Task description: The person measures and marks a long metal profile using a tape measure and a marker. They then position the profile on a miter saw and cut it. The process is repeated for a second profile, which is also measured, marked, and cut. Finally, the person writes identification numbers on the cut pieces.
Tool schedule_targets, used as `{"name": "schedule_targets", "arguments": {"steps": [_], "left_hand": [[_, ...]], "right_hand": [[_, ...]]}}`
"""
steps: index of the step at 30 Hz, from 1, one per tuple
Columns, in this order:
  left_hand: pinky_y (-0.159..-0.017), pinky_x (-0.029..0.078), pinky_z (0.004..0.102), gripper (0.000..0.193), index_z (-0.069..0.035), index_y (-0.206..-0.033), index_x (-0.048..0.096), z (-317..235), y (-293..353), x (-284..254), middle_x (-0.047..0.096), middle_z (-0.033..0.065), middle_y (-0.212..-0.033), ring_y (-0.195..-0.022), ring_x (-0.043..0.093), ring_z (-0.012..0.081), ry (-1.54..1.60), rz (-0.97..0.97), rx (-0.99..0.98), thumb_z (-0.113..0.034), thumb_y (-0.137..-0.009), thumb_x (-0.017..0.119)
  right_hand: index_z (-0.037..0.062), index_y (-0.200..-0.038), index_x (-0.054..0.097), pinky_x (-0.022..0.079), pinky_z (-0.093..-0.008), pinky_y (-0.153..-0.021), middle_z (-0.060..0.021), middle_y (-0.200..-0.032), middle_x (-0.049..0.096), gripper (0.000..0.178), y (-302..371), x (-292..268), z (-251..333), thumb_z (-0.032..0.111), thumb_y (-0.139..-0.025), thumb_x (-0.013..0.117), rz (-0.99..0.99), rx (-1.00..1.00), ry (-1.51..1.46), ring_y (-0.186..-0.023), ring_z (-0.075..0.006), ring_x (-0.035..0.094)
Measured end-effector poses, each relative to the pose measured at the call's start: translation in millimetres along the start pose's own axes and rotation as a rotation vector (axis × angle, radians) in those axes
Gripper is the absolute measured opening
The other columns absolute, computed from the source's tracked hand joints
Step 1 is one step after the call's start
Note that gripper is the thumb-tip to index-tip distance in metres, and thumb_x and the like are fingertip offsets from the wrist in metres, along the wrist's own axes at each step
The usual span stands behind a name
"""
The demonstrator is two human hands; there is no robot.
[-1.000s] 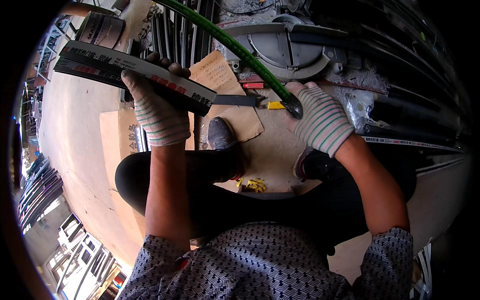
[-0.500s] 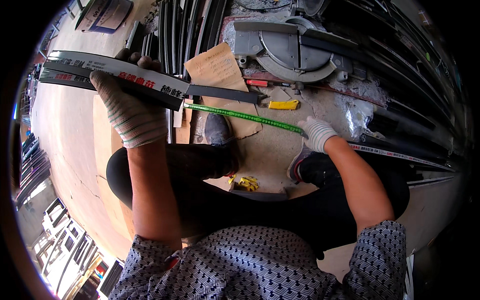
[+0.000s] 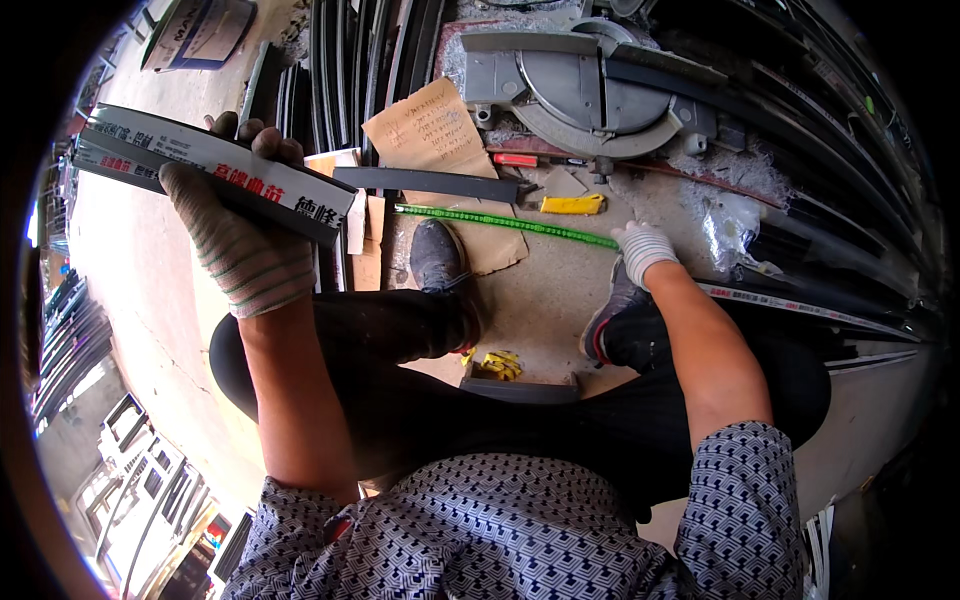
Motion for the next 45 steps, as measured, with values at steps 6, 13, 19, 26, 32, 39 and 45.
{"name": "schedule_targets", "arguments": {"steps": [6,13,19,26,32,39,45], "left_hand": [[-0.081,0.055,0.0385,0.077,-0.004,-0.129,0.058,7.2,3.3,18.1,0.06,0.008,-0.104,-0.087,0.062,0.0208,-0.091,0.028,-0.065,-0.073,-0.097,0.055],[-0.068,0.05,0.0329,0.072,-0.008,-0.122,0.059,43.6,30.6,63.0,0.056,0.0062,-0.105,-0.079,0.057,0.0162,-0.014,0.345,-0.327,-0.075,-0.099,0.047],[-0.059,0.052,0.0313,0.078,-0.004,-0.116,0.062,58.7,65.0,91.4,0.059,0.0079,-0.096,-0.065,0.06,0.0152,0.135,0.565,-0.521,-0.077,-0.099,0.044],[-0.055,0.054,0.0316,0.09,0.007,-0.113,0.061,61.5,100.2,111.5,0.064,0.013,-0.087,-0.058,0.062,0.0191,0.114,0.79,-0.603,-0.08,-0.097,0.041],[-0.051,0.055,0.0294,0.091,0.008,-0.128,0.053,50.3,120.7,123.2,0.065,0.0149,-0.083,-0.055,0.063,0.0191,0.104,0.76,-0.654,-0.078,-0.097,0.046],[-0.047,0.052,0.027,0.092,0.01,-0.107,0.061,48.4,123.9,122.1,0.063,0.0167,-0.082,-0.053,0.063,0.0191,0.179,0.787,-0.691,-0.08,-0.095,0.046],[-0.05,0.053,0.0284,0.089,0.007,-0.106,0.062,55.2,120.3,115.8,0.062,0.0144,-0.083,-0.055,0.063,0.0195,0.125,0.771,-0.721,-0.081,-0.095,0.045]], "right_hand": [[0.0129,-0.124,0.065,0.055,-0.0468,-0.099,-0.0184,-0.124,0.066,0.033,-6.0,-2.7,-4.5,0.017,-0.091,0.07,-0.037,0.043,-0.007,-0.118,-0.0377,0.064],[0.0042,-0.116,0.071,0.058,-0.0458,-0.09,-0.0219,-0.104,0.072,0.032,-11.4,-77.3,21.6,0.028,-0.095,0.068,-0.406,-0.007,-0.513,-0.097,-0.0345,0.073],[0.0041,-0.111,0.072,0.057,-0.0288,-0.07,-0.0053,-0.082,0.072,0.042,45.4,-201.8,87.1,0.044,-0.105,0.062,-0.408,-0.404,-1.698,-0.071,-0.0127,0.066],[0.0067,-0.097,0.071,0.049,-0.0216,-0.062,-0.0005,-0.076,0.067,0.049,148.1,-291.5,107.4,0.055,-0.101,0.064,-0.438,-0.518,-1.849,-0.065,-0.0079,0.062],[0.006,-0.093,0.07,0.045,-0.0236,-0.053,-0.001,-0.071,0.064,0.033,160.4,-279.4,97.9,0.038,-0.102,0.07,-0.372,-0.391,-1.974,-0.056,-0.0091,0.058],[0.0034,-0.097,0.071,0.047,-0.0247,-0.049,-0.0004,-0.067,0.062,0.031,159.7,-281.0,84.9,0.034,-0.103,0.069,-0.381,-0.429,-2.029,-0.053,-0.0101,0.058],[0.0027,-0.097,0.068,0.047,-0.027,-0.058,-0.0025,-0.067,0.06,0.032,197.0,-322.8,37.9,0.034,-0.104,0.065,-0.894,-0.454,-1.935,-0.056,-0.0114,0.055]]}}
Point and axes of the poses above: each hand's wrist, its own y-axis away from the middle knuckle, its own x-axis out of the palm, z = x × y, the point moved 8 cm from there along -y, towards the middle knuckle
